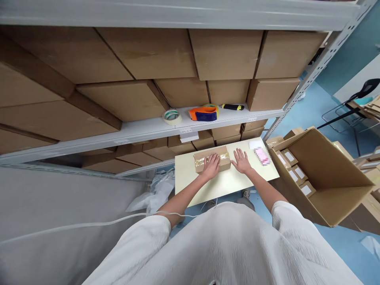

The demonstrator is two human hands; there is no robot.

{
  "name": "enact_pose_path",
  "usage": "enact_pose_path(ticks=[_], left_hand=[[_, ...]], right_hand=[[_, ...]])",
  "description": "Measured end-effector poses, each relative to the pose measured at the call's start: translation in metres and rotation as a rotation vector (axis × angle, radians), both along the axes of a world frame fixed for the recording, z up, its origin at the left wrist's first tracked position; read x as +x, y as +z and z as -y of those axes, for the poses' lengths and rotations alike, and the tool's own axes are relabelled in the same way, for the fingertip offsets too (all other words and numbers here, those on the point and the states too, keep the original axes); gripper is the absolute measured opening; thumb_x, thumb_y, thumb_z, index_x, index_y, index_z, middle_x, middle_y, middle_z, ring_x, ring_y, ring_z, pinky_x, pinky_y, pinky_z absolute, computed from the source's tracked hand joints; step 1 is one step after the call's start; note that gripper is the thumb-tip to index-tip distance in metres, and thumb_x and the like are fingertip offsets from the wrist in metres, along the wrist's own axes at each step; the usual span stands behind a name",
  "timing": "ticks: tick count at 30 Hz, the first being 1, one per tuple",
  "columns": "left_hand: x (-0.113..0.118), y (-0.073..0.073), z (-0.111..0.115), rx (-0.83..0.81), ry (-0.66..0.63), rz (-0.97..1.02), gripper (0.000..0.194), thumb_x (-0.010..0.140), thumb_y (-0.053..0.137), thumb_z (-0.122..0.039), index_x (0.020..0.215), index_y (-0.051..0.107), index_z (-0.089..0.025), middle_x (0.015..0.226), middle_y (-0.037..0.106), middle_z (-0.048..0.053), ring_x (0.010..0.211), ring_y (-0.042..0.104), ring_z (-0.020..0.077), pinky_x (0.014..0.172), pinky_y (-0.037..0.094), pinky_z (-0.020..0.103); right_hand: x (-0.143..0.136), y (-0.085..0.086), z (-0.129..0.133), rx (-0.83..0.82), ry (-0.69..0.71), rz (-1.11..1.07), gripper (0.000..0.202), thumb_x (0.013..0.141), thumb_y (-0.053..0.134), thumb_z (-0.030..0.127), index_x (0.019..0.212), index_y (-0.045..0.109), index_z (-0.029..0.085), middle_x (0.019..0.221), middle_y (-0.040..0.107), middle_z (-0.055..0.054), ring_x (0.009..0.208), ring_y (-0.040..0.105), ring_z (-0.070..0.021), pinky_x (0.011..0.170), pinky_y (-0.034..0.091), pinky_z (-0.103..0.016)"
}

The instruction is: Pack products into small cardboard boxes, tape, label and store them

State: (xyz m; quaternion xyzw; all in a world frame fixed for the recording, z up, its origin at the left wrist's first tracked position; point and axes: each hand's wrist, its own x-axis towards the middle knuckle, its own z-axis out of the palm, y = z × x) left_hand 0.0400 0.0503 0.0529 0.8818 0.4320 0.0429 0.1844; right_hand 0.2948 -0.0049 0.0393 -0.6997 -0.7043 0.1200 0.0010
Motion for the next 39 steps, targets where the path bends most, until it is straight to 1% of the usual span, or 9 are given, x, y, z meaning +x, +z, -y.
enact_pose_path(ticks=[4, 7, 11, 16, 18, 21, 27, 32, 39], left_hand=[[0.067, 0.008, 0.000, 0.033, -0.058, 0.038, 0.056, 0.108, 0.041, -0.024, 0.164, 0.048, -0.023, 0.178, 0.037, 0.014, 0.166, 0.029, 0.0325, 0.135, 0.018, 0.063], [0.118, 0.008, 0.000, 0.032, -0.084, 0.055, 0.057, 0.107, 0.043, -0.024, 0.164, 0.048, -0.025, 0.178, 0.037, 0.013, 0.167, 0.029, 0.0324, 0.135, 0.017, 0.063], [0.175, -0.001, 0.001, -0.054, -0.077, 0.031, 0.059, 0.106, 0.042, -0.022, 0.165, 0.047, -0.024, 0.177, 0.039, 0.014, 0.166, 0.031, 0.0320, 0.136, 0.018, 0.063], [0.222, -0.019, -0.002, -0.239, -0.029, -0.020, 0.062, 0.105, 0.045, -0.023, 0.166, 0.045, -0.025, 0.176, 0.042, 0.013, 0.164, 0.034, 0.0319, 0.134, 0.023, 0.062], [0.234, -0.025, -0.006, -0.306, 0.011, -0.025, 0.061, 0.105, 0.044, -0.023, 0.166, 0.045, -0.026, 0.175, 0.043, 0.012, 0.164, 0.035, 0.0305, 0.134, 0.024, 0.060], [0.247, -0.035, -0.014, -0.375, 0.079, -0.014, 0.061, 0.105, 0.044, -0.024, 0.166, 0.045, -0.026, 0.174, 0.045, 0.011, 0.163, 0.038, 0.0292, 0.134, 0.026, 0.057], [0.261, -0.059, -0.029, -0.427, 0.170, 0.001, 0.061, 0.104, 0.048, -0.025, 0.165, 0.047, -0.026, 0.171, 0.050, 0.009, 0.158, 0.045, 0.0306, 0.131, 0.034, 0.053], [0.264, -0.074, -0.032, -0.447, 0.184, -0.006, 0.059, 0.104, 0.049, -0.025, 0.163, 0.049, -0.024, 0.171, 0.051, 0.009, 0.157, 0.047, 0.0305, 0.129, 0.038, 0.050], [0.259, -0.081, -0.030, -0.483, 0.206, -0.026, 0.056, 0.105, 0.048, -0.026, 0.161, 0.051, -0.024, 0.170, 0.051, 0.008, 0.157, 0.047, 0.0297, 0.129, 0.039, 0.048]], right_hand=[[0.071, -0.002, 0.001, -0.046, -0.050, 0.008, 0.075, 0.113, 0.023, 0.057, 0.176, 0.028, 0.016, 0.184, 0.018, -0.017, 0.172, 0.011, -0.0320, 0.137, 0.010, -0.056], [0.123, -0.004, -0.002, -0.094, -0.068, 0.009, 0.071, 0.113, 0.027, 0.054, 0.173, 0.035, 0.016, 0.183, 0.022, -0.017, 0.171, 0.016, -0.0329, 0.136, 0.013, -0.055], [0.179, -0.012, -0.012, -0.178, -0.104, 0.003, 0.064, 0.113, 0.035, 0.048, 0.168, 0.044, 0.016, 0.180, 0.030, -0.018, 0.167, 0.026, -0.0341, 0.133, 0.022, -0.053], [0.221, -0.022, -0.035, -0.238, -0.113, -0.042, 0.056, 0.110, 0.042, 0.040, 0.161, 0.053, 0.019, 0.173, 0.043, -0.018, 0.157, 0.041, -0.0350, 0.126, 0.036, -0.052], [0.229, -0.026, -0.049, -0.242, -0.128, -0.070, 0.052, 0.109, 0.044, 0.038, 0.155, 0.059, 0.019, 0.167, 0.052, -0.018, 0.150, 0.049, -0.0356, 0.121, 0.042, -0.050], [0.229, -0.038, -0.075, -0.250, -0.174, -0.100, 0.045, 0.108, 0.048, 0.037, 0.145, 0.065, 0.019, 0.153, 0.062, -0.018, 0.137, 0.059, -0.0345, 0.113, 0.049, -0.047], [0.212, -0.073, -0.122, -0.258, -0.232, -0.106, 0.035, 0.107, 0.058, 0.043, 0.130, 0.068, 0.020, 0.139, 0.062, -0.019, 0.130, 0.060, -0.0338, 0.105, 0.051, -0.043], [0.216, -0.097, -0.138, -0.321, -0.215, -0.088, 0.042, 0.103, 0.065, 0.053, 0.130, 0.066, 0.020, 0.137, 0.060, -0.018, 0.129, 0.057, -0.0351, 0.105, 0.049, -0.046], [0.230, -0.108, -0.150, -0.389, -0.210, -0.092, 0.042, 0.101, 0.067, 0.053, 0.129, 0.065, 0.021, 0.131, 0.062, -0.017, 0.123, 0.062, -0.0332, 0.100, 0.051, -0.045]])
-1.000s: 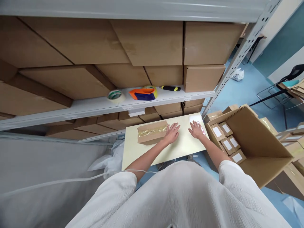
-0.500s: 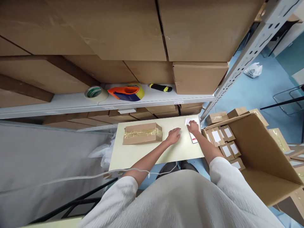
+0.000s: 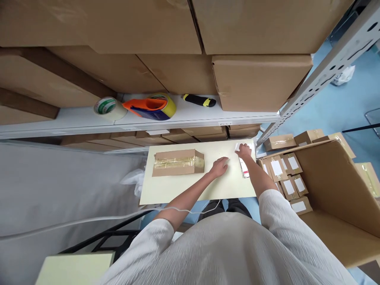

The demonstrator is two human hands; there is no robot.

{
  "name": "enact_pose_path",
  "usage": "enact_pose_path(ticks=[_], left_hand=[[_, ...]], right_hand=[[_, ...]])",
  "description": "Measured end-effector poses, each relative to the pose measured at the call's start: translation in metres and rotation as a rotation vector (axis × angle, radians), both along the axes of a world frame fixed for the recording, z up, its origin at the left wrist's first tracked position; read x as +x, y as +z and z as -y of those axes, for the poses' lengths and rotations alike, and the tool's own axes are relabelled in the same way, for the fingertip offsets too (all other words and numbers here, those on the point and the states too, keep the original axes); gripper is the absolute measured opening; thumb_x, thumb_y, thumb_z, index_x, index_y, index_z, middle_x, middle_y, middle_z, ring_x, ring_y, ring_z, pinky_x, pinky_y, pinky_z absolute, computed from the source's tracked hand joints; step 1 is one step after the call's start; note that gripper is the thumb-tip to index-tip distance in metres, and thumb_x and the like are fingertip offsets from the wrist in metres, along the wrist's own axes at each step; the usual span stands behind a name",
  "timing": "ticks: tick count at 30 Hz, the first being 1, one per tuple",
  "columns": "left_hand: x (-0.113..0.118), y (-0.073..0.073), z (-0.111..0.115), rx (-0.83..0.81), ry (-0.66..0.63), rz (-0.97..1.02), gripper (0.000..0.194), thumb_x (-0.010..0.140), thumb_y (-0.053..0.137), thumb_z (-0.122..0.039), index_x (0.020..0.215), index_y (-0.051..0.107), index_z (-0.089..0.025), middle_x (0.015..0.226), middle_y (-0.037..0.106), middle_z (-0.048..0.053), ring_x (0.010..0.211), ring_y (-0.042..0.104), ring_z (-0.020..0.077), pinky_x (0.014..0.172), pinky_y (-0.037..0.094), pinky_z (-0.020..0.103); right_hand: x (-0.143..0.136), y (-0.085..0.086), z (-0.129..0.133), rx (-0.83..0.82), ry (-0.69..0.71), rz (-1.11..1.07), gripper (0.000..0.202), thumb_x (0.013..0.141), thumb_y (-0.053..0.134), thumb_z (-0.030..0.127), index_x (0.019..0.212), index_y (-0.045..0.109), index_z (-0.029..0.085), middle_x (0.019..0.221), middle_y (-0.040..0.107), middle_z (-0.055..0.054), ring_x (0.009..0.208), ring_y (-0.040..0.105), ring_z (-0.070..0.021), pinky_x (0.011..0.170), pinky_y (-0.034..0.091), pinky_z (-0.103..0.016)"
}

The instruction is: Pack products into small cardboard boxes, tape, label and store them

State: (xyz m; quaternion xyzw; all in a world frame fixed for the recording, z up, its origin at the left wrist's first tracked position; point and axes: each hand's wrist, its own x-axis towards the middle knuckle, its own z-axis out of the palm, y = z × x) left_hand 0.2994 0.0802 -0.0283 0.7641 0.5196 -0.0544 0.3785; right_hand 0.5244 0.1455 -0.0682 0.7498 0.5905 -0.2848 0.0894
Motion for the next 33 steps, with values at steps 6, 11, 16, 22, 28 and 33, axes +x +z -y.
enact_pose_path(ticks=[6, 11, 16, 22, 28, 33], left_hand=[[-0.001, -0.006, -0.001, -0.007, 0.018, 0.015, 0.056, 0.104, 0.049, -0.026, 0.160, 0.053, -0.025, 0.168, 0.053, 0.008, 0.155, 0.049, 0.0303, 0.129, 0.040, 0.049], [0.003, -0.012, -0.006, -0.009, 0.044, 0.026, 0.052, 0.103, 0.053, -0.026, 0.155, 0.060, -0.025, 0.163, 0.059, 0.008, 0.151, 0.054, 0.0306, 0.127, 0.043, 0.048], [0.014, -0.012, -0.021, -0.047, 0.175, 0.126, 0.039, 0.106, 0.056, -0.027, 0.143, 0.067, -0.024, 0.152, 0.068, 0.009, 0.139, 0.064, 0.0267, 0.119, 0.050, 0.041], [0.037, -0.003, -0.047, -0.152, 0.451, 0.301, 0.017, 0.107, 0.061, -0.032, 0.112, 0.074, -0.024, 0.120, 0.081, 0.005, 0.111, 0.075, 0.0200, 0.098, 0.057, 0.030], [0.051, 0.004, -0.061, -0.148, 0.503, 0.270, 0.014, 0.103, 0.069, -0.035, 0.096, 0.075, -0.024, 0.110, 0.082, 0.004, 0.101, 0.075, 0.0211, 0.087, 0.056, 0.030], [0.047, 0.008, -0.061, -0.131, 0.480, 0.246, 0.018, 0.102, 0.061, -0.021, 0.094, 0.077, -0.025, 0.111, 0.083, 0.003, 0.102, 0.075, 0.0203, 0.087, 0.055, 0.029]], right_hand=[[0.001, 0.000, -0.003, -0.012, -0.014, -0.008, 0.036, 0.103, 0.064, 0.049, 0.124, 0.070, 0.021, 0.134, 0.063, -0.017, 0.123, 0.064, -0.0317, 0.100, 0.052, -0.043], [-0.001, 0.007, -0.001, 0.023, 0.010, 0.011, 0.028, 0.106, 0.056, 0.038, 0.120, 0.075, 0.021, 0.131, 0.067, -0.017, 0.119, 0.066, -0.0318, 0.101, 0.050, -0.044], [0.002, 0.021, 0.003, 0.137, 0.087, -0.047, 0.026, 0.106, 0.054, 0.031, 0.116, 0.076, 0.021, 0.127, 0.071, -0.013, 0.113, 0.066, -0.0274, 0.096, 0.050, -0.036], [0.009, 0.039, 0.008, 0.249, 0.120, -0.151, 0.021, 0.105, 0.058, 0.031, 0.112, 0.076, 0.022, 0.123, 0.072, -0.010, 0.108, 0.067, -0.0243, 0.096, 0.050, -0.033], [0.010, 0.046, 0.011, 0.300, 0.136, -0.251, 0.017, 0.103, 0.060, 0.029, 0.109, 0.075, 0.023, 0.119, 0.073, -0.007, 0.101, 0.070, -0.0210, 0.091, 0.052, -0.030], [0.016, 0.049, 0.013, 0.292, 0.111, -0.246, 0.019, 0.103, 0.060, 0.028, 0.111, 0.077, 0.023, 0.120, 0.074, -0.007, 0.104, 0.069, -0.0222, 0.094, 0.053, -0.032]])
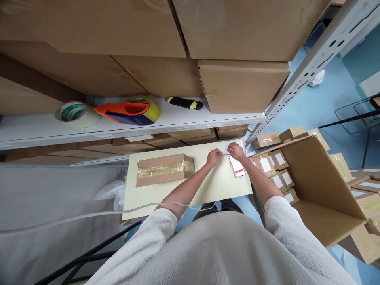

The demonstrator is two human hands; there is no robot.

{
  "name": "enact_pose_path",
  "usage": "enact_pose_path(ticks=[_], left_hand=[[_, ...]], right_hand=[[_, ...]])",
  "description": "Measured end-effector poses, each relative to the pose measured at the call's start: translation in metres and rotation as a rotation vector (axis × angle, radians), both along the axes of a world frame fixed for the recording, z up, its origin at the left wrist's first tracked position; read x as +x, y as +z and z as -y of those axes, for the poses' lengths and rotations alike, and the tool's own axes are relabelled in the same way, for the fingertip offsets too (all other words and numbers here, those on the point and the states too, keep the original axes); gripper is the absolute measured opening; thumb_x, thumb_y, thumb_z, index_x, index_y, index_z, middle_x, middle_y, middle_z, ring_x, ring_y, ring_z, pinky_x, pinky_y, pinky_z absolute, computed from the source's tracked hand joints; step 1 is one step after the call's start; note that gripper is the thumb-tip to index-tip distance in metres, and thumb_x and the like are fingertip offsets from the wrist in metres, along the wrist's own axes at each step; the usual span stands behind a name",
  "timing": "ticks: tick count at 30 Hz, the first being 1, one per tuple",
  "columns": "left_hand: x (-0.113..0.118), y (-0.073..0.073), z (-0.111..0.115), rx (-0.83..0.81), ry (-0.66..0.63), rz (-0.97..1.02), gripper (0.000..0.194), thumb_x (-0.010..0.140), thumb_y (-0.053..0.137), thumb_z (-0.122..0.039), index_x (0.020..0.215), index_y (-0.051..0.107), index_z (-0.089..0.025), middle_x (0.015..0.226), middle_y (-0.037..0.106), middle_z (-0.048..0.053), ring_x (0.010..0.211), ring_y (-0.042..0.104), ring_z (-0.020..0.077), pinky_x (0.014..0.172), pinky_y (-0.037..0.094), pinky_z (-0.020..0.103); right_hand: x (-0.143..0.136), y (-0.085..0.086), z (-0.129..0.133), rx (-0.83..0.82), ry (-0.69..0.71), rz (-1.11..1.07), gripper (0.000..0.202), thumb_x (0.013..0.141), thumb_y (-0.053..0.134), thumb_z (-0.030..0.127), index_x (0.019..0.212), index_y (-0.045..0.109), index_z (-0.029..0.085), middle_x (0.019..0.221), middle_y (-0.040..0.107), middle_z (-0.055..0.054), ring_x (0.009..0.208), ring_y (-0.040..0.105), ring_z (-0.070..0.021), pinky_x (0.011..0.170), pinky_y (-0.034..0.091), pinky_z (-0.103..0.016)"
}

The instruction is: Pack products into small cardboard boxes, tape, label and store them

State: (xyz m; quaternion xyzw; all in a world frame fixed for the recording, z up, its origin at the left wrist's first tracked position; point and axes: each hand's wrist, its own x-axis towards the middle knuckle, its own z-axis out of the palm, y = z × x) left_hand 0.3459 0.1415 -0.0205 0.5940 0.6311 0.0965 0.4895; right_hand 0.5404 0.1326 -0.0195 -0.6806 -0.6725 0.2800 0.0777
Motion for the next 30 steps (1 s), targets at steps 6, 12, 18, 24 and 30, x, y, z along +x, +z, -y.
enact_pose_path(ticks=[6, 12, 18, 24, 30], left_hand=[[-0.015, 0.009, 0.001, 0.007, 0.028, -0.129, 0.018, 0.100, 0.060, -0.019, 0.093, 0.075, -0.027, 0.114, 0.082, 0.003, 0.104, 0.073, 0.0227, 0.084, 0.054, 0.031], [-0.032, 0.021, -0.002, 0.019, 0.068, -0.220, 0.014, 0.101, 0.057, -0.024, 0.099, 0.070, -0.027, 0.111, 0.079, 0.006, 0.104, 0.071, 0.0266, 0.085, 0.053, 0.035], [-0.039, 0.036, 0.000, 0.050, 0.136, -0.215, 0.011, 0.098, 0.059, -0.022, 0.088, 0.061, -0.026, 0.097, 0.076, 0.005, 0.094, 0.069, 0.0261, 0.077, 0.047, 0.033], [-0.044, 0.052, 0.004, 0.111, 0.243, -0.156, 0.025, 0.094, 0.060, -0.020, 0.075, 0.047, -0.027, 0.080, 0.067, 0.001, 0.081, 0.062, 0.0229, 0.068, 0.038, 0.031], [-0.051, 0.065, 0.005, 0.215, 0.353, -0.066, 0.030, 0.093, 0.060, -0.020, 0.072, 0.039, -0.027, 0.071, 0.057, -0.002, 0.071, 0.055, 0.0213, 0.067, 0.033, 0.031]], right_hand=[[0.022, 0.005, 0.010, -0.038, -0.112, 0.156, 0.029, 0.108, 0.050, 0.030, 0.118, 0.076, 0.022, 0.133, 0.070, -0.013, 0.119, 0.064, -0.0300, 0.102, 0.048, -0.040], [0.039, 0.009, 0.021, -0.055, -0.206, 0.308, 0.039, 0.109, 0.044, 0.031, 0.131, 0.074, 0.020, 0.140, 0.063, -0.020, 0.131, 0.051, -0.0394, 0.110, 0.039, -0.050], [0.043, 0.012, 0.030, -0.098, -0.202, 0.423, 0.043, 0.106, 0.048, 0.031, 0.140, 0.070, 0.017, 0.145, 0.059, -0.025, 0.133, 0.047, -0.0419, 0.110, 0.031, -0.051], [0.045, 0.009, 0.036, -0.083, -0.243, 0.450, 0.041, 0.107, 0.042, 0.022, 0.132, 0.073, 0.016, 0.138, 0.064, -0.024, 0.128, 0.050, -0.0386, 0.104, 0.030, -0.048], [0.049, 0.003, 0.038, -0.092, -0.262, 0.423, 0.041, 0.104, 0.044, 0.020, 0.131, 0.074, 0.014, 0.138, 0.064, -0.026, 0.128, 0.050, -0.0408, 0.104, 0.030, -0.051]])
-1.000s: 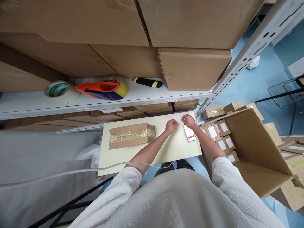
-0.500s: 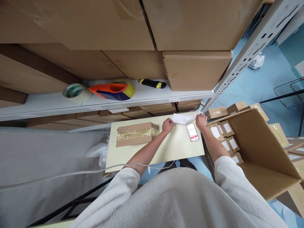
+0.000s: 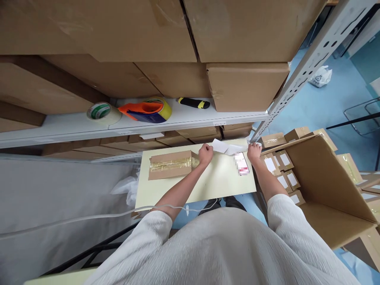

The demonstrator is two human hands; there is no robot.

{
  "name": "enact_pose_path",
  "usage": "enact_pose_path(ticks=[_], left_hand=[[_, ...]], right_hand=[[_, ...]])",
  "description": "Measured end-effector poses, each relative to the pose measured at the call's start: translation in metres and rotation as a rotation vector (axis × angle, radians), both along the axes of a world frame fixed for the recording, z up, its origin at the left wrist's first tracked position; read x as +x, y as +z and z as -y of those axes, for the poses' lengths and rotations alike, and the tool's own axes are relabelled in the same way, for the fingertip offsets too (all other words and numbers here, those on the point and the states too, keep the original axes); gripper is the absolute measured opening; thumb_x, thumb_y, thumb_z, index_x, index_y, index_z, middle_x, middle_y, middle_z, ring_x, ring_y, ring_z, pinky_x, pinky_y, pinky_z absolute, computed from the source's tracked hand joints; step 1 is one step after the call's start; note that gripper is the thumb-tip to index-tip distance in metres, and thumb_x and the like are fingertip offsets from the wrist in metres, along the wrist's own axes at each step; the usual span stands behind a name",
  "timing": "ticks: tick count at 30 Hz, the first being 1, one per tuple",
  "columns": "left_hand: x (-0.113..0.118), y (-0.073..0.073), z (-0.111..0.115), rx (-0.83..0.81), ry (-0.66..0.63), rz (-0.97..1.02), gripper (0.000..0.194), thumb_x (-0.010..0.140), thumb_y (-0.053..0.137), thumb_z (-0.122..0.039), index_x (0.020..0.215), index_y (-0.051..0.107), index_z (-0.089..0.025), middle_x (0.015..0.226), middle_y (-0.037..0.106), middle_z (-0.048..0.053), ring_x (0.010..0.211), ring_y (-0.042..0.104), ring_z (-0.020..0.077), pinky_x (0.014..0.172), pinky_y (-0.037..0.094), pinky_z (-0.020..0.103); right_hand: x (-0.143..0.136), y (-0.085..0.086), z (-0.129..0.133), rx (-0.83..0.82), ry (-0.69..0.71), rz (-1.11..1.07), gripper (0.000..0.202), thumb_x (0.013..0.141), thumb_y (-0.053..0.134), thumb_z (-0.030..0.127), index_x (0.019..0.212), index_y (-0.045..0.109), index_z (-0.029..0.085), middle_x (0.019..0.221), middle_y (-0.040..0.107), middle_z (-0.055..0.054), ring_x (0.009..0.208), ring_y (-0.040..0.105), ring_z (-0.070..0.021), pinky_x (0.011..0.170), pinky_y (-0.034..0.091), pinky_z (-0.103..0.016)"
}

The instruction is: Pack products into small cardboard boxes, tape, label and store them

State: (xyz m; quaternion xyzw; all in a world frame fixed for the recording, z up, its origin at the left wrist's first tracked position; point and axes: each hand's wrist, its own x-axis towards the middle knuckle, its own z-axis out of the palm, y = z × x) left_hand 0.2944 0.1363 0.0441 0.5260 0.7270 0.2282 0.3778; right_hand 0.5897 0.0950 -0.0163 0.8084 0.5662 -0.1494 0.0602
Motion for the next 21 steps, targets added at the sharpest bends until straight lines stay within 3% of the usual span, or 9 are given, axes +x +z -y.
enact_pose_path(ticks=[6, 11, 21], left_hand=[[-0.008, 0.006, 0.003, 0.067, -0.002, 0.008, 0.030, 0.092, 0.057, -0.019, 0.071, 0.037, -0.027, 0.067, 0.050, -0.003, 0.070, 0.049, 0.0206, 0.069, 0.032, 0.031], [-0.011, 0.004, 0.008, 0.062, -0.054, 0.025, 0.030, 0.091, 0.057, -0.018, 0.071, 0.036, -0.027, 0.068, 0.050, -0.003, 0.069, 0.047, 0.0200, 0.067, 0.030, 0.032], [-0.009, -0.004, 0.020, 0.075, -0.168, 0.103, 0.028, 0.087, 0.057, -0.017, 0.069, 0.038, -0.026, 0.071, 0.051, -0.003, 0.073, 0.051, 0.0189, 0.070, 0.036, 0.030]], right_hand=[[0.007, -0.002, 0.005, -0.006, -0.001, -0.014, 0.040, 0.102, 0.046, 0.018, 0.130, 0.074, 0.015, 0.136, 0.065, -0.028, 0.127, 0.053, -0.0412, 0.105, 0.032, -0.054], [0.008, -0.004, 0.005, -0.040, 0.005, -0.033, 0.039, 0.099, 0.051, 0.018, 0.131, 0.072, 0.014, 0.136, 0.065, -0.028, 0.130, 0.054, -0.0416, 0.108, 0.034, -0.056], [-0.015, 0.004, 0.004, -0.025, 0.099, -0.166, 0.032, 0.099, 0.054, 0.019, 0.123, 0.075, 0.019, 0.134, 0.071, -0.021, 0.124, 0.063, -0.0358, 0.105, 0.046, -0.048]])
